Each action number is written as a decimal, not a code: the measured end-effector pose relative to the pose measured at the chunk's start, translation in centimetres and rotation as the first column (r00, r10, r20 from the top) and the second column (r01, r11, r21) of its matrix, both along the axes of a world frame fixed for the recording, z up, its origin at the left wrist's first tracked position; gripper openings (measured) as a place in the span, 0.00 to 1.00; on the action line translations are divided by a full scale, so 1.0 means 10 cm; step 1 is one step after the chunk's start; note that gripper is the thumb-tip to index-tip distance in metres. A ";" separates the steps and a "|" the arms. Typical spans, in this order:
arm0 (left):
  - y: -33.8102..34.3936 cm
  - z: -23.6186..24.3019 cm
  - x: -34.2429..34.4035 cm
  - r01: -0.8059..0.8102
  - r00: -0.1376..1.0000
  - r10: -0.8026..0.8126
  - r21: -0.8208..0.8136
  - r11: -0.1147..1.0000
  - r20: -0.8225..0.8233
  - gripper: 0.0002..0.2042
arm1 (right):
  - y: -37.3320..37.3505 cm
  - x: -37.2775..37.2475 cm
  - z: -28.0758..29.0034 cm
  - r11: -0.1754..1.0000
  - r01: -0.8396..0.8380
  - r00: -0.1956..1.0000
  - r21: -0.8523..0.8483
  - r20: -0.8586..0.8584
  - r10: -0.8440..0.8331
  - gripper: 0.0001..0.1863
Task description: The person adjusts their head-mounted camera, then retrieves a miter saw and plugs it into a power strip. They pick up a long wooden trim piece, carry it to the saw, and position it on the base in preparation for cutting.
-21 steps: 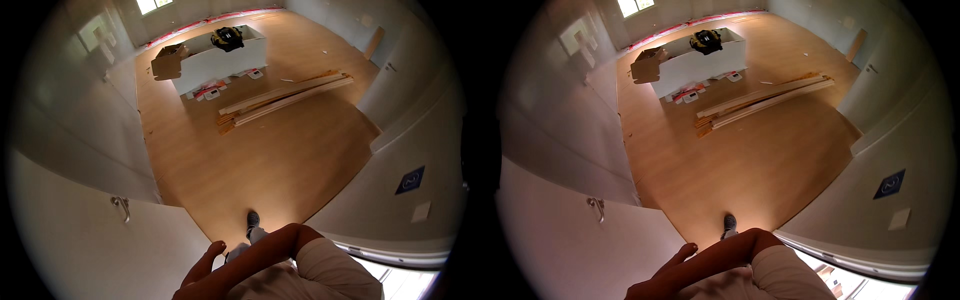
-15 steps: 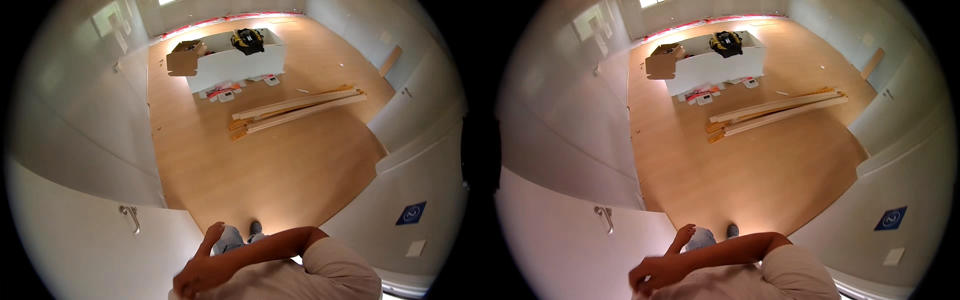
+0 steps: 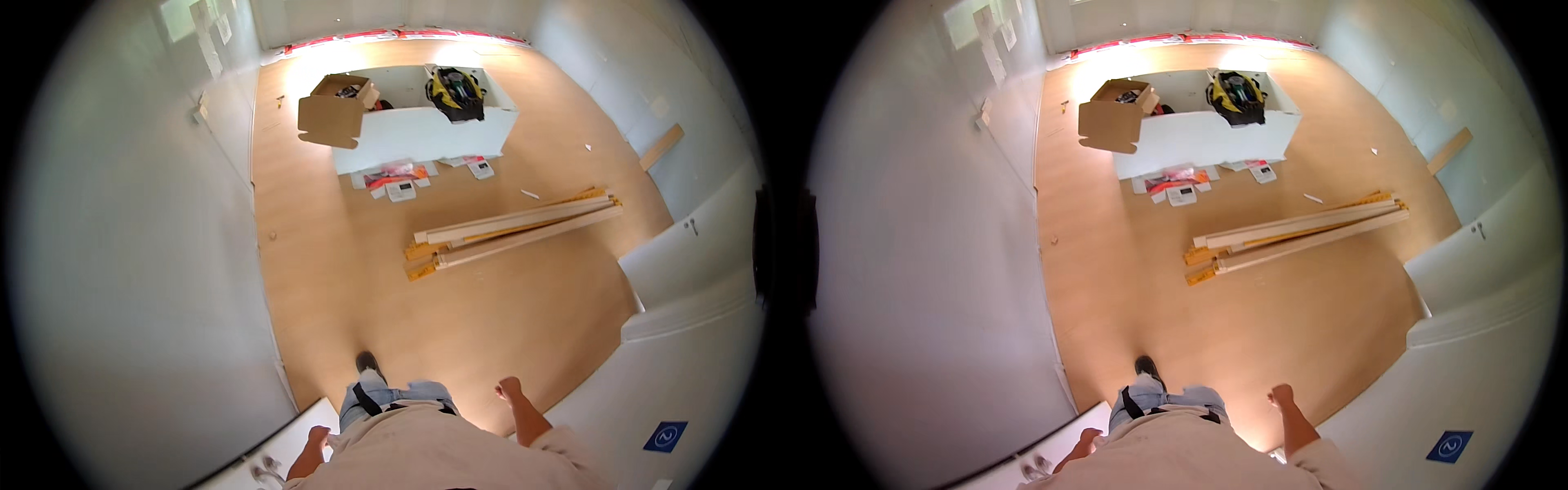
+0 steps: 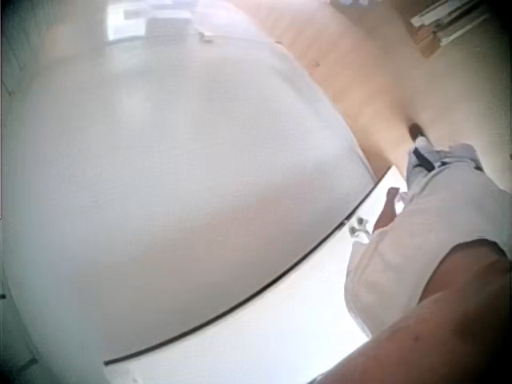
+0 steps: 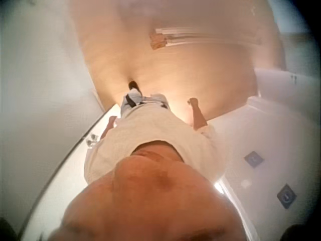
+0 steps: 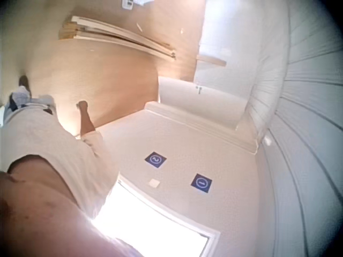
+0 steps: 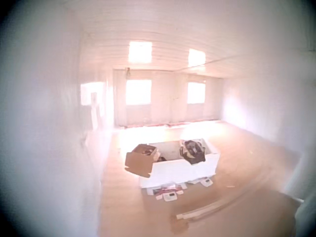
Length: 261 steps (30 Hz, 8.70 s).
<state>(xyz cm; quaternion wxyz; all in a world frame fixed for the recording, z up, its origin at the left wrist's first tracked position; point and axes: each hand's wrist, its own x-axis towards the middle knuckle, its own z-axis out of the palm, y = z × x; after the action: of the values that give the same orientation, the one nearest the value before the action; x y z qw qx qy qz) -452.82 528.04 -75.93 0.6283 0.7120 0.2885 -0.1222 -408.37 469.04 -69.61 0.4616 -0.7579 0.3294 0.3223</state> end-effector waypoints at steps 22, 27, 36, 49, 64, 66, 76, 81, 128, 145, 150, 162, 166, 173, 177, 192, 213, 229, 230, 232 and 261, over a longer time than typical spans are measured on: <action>2.79 2.04 7.70 0.007 1.000 -0.013 0.223 0.975 0.027 0.18 | 4.38 5.50 0.75 0.916 -0.315 0.938 0.248 0.229 0.261 0.11; 2.98 2.38 8.86 -0.070 0.998 0.070 -0.073 0.995 0.007 0.18 | 6.12 6.70 2.07 0.773 -0.553 0.779 0.312 0.521 0.348 0.12; 3.88 2.75 11.52 0.299 0.939 -0.269 -0.120 0.947 0.214 0.20 | 8.04 7.93 2.58 0.593 -0.577 0.810 0.562 0.489 0.324 0.11; 4.88 2.77 13.72 0.636 0.771 -0.631 0.185 0.749 -0.093 0.14 | 8.08 9.41 1.49 0.826 -0.299 0.939 0.478 0.299 0.168 0.15; 5.00 2.49 15.29 0.090 0.949 -0.036 0.158 0.983 -0.313 0.18 | 7.47 12.99 0.91 0.958 -0.229 0.942 0.175 0.289 0.172 0.12; 4.93 2.33 15.35 0.128 0.938 -0.068 0.156 0.980 -0.341 0.19 | 7.24 13.12 0.66 0.971 -0.185 0.967 0.151 0.205 0.152 0.13; 4.48 1.64 15.71 0.283 0.898 -0.179 0.217 0.934 -0.402 0.22 | 7.18 13.77 -0.18 0.944 -0.243 0.969 0.225 0.108 0.223 0.11; 4.42 1.03 16.36 0.392 0.918 -0.355 0.556 0.733 -0.179 0.08 | 7.97 14.15 -0.48 0.894 -0.242 0.968 0.378 0.036 0.248 0.10; 4.29 -0.41 16.81 0.175 0.911 0.142 0.673 0.719 -0.388 0.03 | 9.03 15.59 0.14 0.753 -0.381 0.903 0.537 0.043 0.427 0.09; 4.61 1.59 15.66 0.461 0.880 -0.452 0.490 0.740 -0.146 0.13 | 8.27 14.50 4.87 0.141 -0.484 0.875 0.864 0.473 0.108 0.23; 5.40 1.64 14.97 0.514 0.843 -0.506 0.552 0.657 -0.183 0.14 | 7.89 13.52 5.51 0.174 -0.510 0.848 0.842 0.527 -0.064 0.26; 6.32 1.77 14.27 0.691 0.576 -0.804 0.613 0.383 -0.147 0.14 | 7.56 9.63 5.56 0.709 0.082 0.568 0.701 0.551 -0.611 0.21; 6.84 1.44 14.05 0.812 0.422 -0.904 0.475 0.339 -0.076 0.13 | 7.50 8.47 4.94 0.615 0.394 0.359 0.683 0.501 -0.787 0.16; 6.73 1.86 14.39 0.880 -0.045 -0.919 0.420 -0.222 -0.393 0.13 | 7.46 6.49 3.62 0.206 0.780 -0.084 0.591 0.425 -0.901 0.09; 6.11 1.71 14.98 0.591 -0.529 -0.722 0.418 -0.690 -0.445 0.15 | 7.67 5.49 2.82 -0.135 0.855 -0.333 0.500 0.331 -0.883 0.06; 0.43 1.12 14.92 0.929 -0.347 -0.877 0.003 -0.369 -0.334 0.28 | 7.68 5.08 1.56 -0.696 0.708 -0.706 0.116 0.100 -0.701 0.08; -2.23 0.35 13.73 0.700 -0.596 -0.379 -0.226 -0.678 -0.708 0.36 | 6.64 3.97 1.02 -0.875 0.478 -0.873 0.077 -0.063 -0.483 0.13; -7.58 0.96 9.67 0.210 -0.971 -0.240 0.511 -0.834 0.007 0.14 | 3.22 1.41 1.64 -0.828 0.508 -0.841 0.238 -0.071 -0.537 0.09; -7.47 1.10 9.51 0.149 -0.961 -0.234 0.440 -0.886 -0.146 0.15 | 3.06 1.23 1.70 -0.834 0.494 -0.844 0.245 -0.097 -0.528 0.09; -7.12 0.85 9.99 0.019 -0.972 -0.089 0.302 -0.953 -0.218 0.15 | 2.66 1.02 1.91 -0.835 0.481 -0.827 0.269 -0.178 -0.533 0.09; -10.46 1.19 6.83 0.614 -0.751 -0.507 -0.162 -0.773 -0.423 0.12 | -2.41 -3.48 2.21 -0.817 0.511 -0.859 0.265 0.201 -0.472 0.06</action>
<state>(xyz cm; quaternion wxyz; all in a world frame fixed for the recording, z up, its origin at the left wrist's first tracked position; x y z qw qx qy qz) -384.56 423.42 -64.02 -0.0933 0.5780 -0.4561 -0.6702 -443.12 444.90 -47.47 0.4298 0.0380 0.7541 -0.4952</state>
